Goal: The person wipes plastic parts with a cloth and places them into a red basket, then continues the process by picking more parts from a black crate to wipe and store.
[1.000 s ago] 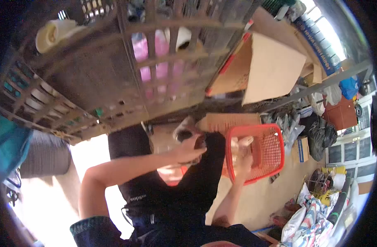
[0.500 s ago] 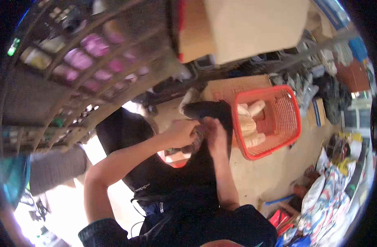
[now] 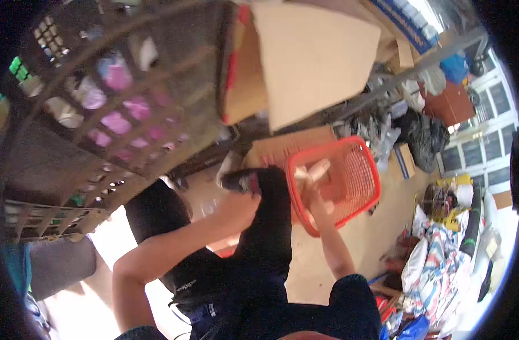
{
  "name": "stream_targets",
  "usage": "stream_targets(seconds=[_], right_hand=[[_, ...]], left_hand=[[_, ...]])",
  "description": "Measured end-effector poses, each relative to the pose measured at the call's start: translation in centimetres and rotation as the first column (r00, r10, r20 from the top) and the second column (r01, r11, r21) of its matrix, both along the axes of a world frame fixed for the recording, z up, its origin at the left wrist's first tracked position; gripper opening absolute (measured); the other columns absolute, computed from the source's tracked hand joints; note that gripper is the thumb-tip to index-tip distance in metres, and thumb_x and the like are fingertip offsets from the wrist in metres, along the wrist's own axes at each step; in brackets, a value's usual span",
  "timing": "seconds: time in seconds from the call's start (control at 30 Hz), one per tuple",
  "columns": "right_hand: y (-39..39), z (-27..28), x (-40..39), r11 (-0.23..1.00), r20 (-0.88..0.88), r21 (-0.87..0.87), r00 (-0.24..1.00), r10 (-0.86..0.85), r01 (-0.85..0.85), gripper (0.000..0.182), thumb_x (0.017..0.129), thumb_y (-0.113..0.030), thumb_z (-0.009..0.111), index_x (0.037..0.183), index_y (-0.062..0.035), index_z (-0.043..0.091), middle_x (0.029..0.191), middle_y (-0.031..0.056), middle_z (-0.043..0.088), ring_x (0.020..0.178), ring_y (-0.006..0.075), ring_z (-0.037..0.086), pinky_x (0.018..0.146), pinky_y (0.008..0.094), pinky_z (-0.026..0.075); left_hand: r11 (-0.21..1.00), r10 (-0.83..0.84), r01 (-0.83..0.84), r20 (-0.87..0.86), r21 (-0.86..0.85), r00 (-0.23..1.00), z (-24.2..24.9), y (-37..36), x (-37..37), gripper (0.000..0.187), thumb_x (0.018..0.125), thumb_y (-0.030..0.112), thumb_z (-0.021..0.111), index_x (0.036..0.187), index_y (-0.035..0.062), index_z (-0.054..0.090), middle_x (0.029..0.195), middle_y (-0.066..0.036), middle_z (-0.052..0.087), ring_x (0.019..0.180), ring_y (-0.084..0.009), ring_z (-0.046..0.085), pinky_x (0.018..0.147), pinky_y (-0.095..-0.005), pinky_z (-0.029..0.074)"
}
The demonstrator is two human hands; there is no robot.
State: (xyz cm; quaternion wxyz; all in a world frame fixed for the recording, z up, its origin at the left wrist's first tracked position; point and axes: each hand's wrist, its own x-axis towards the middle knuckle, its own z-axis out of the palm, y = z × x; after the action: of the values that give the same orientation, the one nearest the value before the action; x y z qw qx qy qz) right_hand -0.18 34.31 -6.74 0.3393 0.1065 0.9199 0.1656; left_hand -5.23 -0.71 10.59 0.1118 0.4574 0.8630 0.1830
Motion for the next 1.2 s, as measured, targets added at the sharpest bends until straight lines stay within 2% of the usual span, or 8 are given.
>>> stream_targets(seconds=[0.2,0.37,0.5,0.6,0.83,0.93,1.03,1.2], right_hand=[[-0.3,1.8,-0.6,0.996,-0.004,0.075,0.999,0.043,-0.043,0.096,0.071,-0.045,0.069,0.140,0.0033,0.021,0.132,0.0314,0.037,0.121,0.0407,0.042,0.094,0.0462,0.041],[-2.4,10.0,0.8,0.990,-0.499,-0.131,0.861,-0.103,0.042,0.113,0.054,-0.043,0.082,0.135,0.0058,0.020,0.129,0.0267,0.041,0.116,0.0402,0.047,0.096,0.0429,0.042],[-2.2,21.4,0.1,0.743,-0.642,-0.664,0.576,-0.505,-0.089,0.112,0.051,-0.034,0.085,0.137,0.0033,0.025,0.131,0.0220,0.040,0.120,0.0334,0.042,0.100,0.0415,0.036],[-2.1,32.3,-0.7,0.725,-0.896,-0.426,0.144,-0.419,-0.542,0.107,0.054,-0.030,0.083,0.139,-0.0007,0.024,0.135,0.0170,0.036,0.122,0.0264,0.038,0.101,0.0410,0.035],[-18.6,58.1,-6.5,0.524,-0.973,0.208,-0.227,0.027,-0.826,0.107,0.064,-0.060,0.069,0.139,0.0030,0.026,0.137,0.0173,0.039,0.125,0.0259,0.041,0.103,0.0401,0.033],[-23.1,61.7,-12.9,0.258,-0.964,0.199,-0.142,0.224,-0.945,0.091,0.063,-0.044,0.076,0.136,-0.0045,0.038,0.133,0.0142,0.043,0.121,0.0252,0.045,0.099,0.0397,0.037],[-30.6,62.1,-15.1,0.357,-0.895,-0.216,0.330,0.299,-0.909,0.073,0.076,-0.032,0.067,0.139,-0.0163,0.034,0.130,0.0155,0.049,0.110,0.0314,0.053,0.095,0.0371,0.040],[-35.4,59.2,-22.7,0.358,-0.683,0.218,0.121,0.721,-0.908,0.072,0.063,-0.042,0.074,0.125,-0.0130,0.048,0.119,0.0143,0.053,0.111,0.0293,0.051,0.095,0.0373,0.040]], left_hand=[[0.995,0.032,-0.034,0.019,0.092,0.999,1.1,-1.3,-0.2,0.024,0.076,0.012,0.055,0.095,-0.0021,0.053,0.077,-0.018,0.060,0.071,-0.0341,0.062,0.062,-0.0457,0.050],[0.994,0.041,-0.038,-0.029,0.102,0.999,1.3,-1.6,0.1,0.022,0.075,0.009,0.056,0.095,0.0001,0.055,0.077,-0.015,0.061,0.068,-0.0328,0.063,0.059,-0.0450,0.051],[0.990,0.023,-0.018,-0.040,0.139,0.999,1.5,-2.2,0.0,0.021,0.074,0.009,0.057,0.093,-0.0001,0.056,0.078,-0.015,0.062,0.068,-0.0314,0.064,0.058,-0.0430,0.051],[0.981,-0.057,0.078,-0.115,0.179,0.992,2.9,-2.8,0.3,0.021,0.072,0.008,0.057,0.091,-0.0003,0.056,0.078,-0.015,0.062,0.069,-0.0311,0.064,0.057,-0.0422,0.052],[0.979,-0.135,0.135,-0.012,0.150,0.991,3.4,-2.1,0.0,0.020,0.069,0.007,0.060,0.087,-0.0013,0.060,0.073,-0.018,0.063,0.074,-0.0332,0.065,0.061,-0.0433,0.051],[0.983,-0.138,0.137,0.003,0.123,0.990,2.6,-1.6,-0.5,0.018,0.070,0.007,0.060,0.086,-0.0008,0.060,0.075,-0.018,0.064,0.075,-0.0334,0.065,0.061,-0.0433,0.051],[0.987,-0.128,0.127,0.004,0.096,0.992,2.1,-1.3,-1.0,0.017,0.070,0.006,0.059,0.086,-0.0008,0.060,0.078,-0.018,0.063,0.075,-0.0338,0.065,0.061,-0.0433,0.051],[0.990,-0.122,0.124,-0.025,0.074,0.992,2.2,-1.7,-1.2,0.019,0.070,0.004,0.058,0.089,-0.0003,0.060,0.080,-0.018,0.064,0.077,-0.0332,0.065,0.064,-0.0431,0.052]])
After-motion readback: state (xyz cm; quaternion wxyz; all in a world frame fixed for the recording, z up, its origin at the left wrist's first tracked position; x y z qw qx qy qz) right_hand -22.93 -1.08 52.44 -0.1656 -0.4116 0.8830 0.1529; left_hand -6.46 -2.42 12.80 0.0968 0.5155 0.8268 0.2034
